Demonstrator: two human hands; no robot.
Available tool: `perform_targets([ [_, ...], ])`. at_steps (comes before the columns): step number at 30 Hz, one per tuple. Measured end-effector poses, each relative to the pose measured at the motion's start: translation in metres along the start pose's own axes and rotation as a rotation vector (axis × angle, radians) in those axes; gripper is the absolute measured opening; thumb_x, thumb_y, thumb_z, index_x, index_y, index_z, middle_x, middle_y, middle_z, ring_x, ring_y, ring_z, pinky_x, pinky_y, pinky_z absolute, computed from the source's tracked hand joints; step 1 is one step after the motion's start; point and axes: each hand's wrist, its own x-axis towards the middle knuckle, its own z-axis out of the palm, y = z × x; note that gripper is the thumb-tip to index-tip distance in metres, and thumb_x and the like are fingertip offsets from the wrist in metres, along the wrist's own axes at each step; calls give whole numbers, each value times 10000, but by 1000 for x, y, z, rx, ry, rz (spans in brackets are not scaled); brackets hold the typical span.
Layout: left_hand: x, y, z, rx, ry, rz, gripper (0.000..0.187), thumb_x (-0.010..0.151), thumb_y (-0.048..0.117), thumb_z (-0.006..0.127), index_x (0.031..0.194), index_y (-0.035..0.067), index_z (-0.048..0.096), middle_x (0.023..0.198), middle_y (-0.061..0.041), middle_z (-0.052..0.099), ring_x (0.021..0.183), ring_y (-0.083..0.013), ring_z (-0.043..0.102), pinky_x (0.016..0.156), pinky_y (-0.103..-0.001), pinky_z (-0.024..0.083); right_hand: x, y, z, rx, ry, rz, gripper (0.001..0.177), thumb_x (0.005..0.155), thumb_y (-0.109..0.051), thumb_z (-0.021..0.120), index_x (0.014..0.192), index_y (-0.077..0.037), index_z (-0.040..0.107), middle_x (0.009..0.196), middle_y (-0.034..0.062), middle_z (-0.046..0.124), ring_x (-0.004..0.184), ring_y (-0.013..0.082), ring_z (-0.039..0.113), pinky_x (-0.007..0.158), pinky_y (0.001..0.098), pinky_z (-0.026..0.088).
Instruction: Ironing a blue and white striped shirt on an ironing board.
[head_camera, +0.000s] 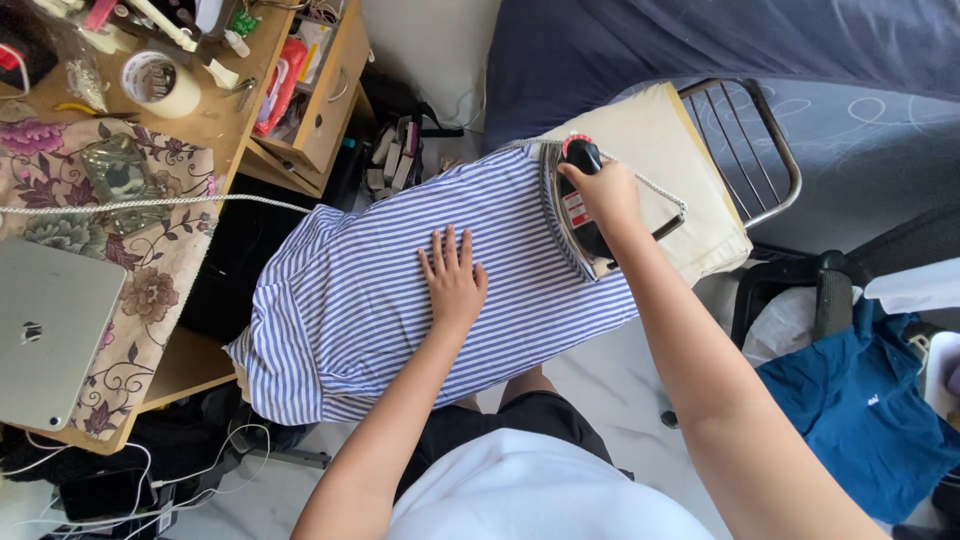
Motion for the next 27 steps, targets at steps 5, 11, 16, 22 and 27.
perform_targets([
  [5, 4, 1, -2, -53, 22, 10, 623, 964, 305, 526, 1547, 98, 455, 1624, -185, 351, 1536, -399, 273, 1239, -620, 186, -65, 62, -24, -115, -5, 33, 689, 815, -599, 794, 877, 85, 750, 713, 263, 693, 668, 396, 717, 638, 466, 558],
  [11, 4, 3, -4, -64, 44, 0, 603, 960, 289, 546, 1529, 103, 476, 1599, -185, 392, 1515, -388, 301, 1235, -604, 213, -121, 107, -58, -138, -22, 167, 687, 813, -603, 775, 874, 81, 747, 654, 244, 691, 627, 374, 716, 626, 458, 561],
  [16, 6, -1, -5, -81, 73, -13, 571, 973, 273, 550, 1516, 109, 488, 1587, -164, 412, 1523, -375, 321, 1251, -576, 226, -90, 90, -53, -84, -15, 174, 649, 796, -583, 770, 873, 61, 735, 617, 234, 682, 598, 361, 714, 599, 463, 552],
  [22, 10, -2, -2, -73, 27, -29, 547, 977, 268, 551, 1496, 103, 507, 1577, -173, 412, 1501, -360, 327, 1252, -550, 227, -2, 40, -24, -122, 28, 30, 691, 824, -598, 793, 803, 89, 726, 669, 253, 671, 626, 388, 703, 605, 473, 543],
  [27, 8, -3, -1, -106, 26, -45, 540, 980, 265, 558, 1498, 119, 510, 1581, -161, 408, 1506, -363, 320, 1251, -547, 223, 40, 5, -7, -86, -31, -28, 682, 804, -592, 802, 840, 87, 746, 694, 223, 700, 633, 340, 734, 601, 421, 575],
])
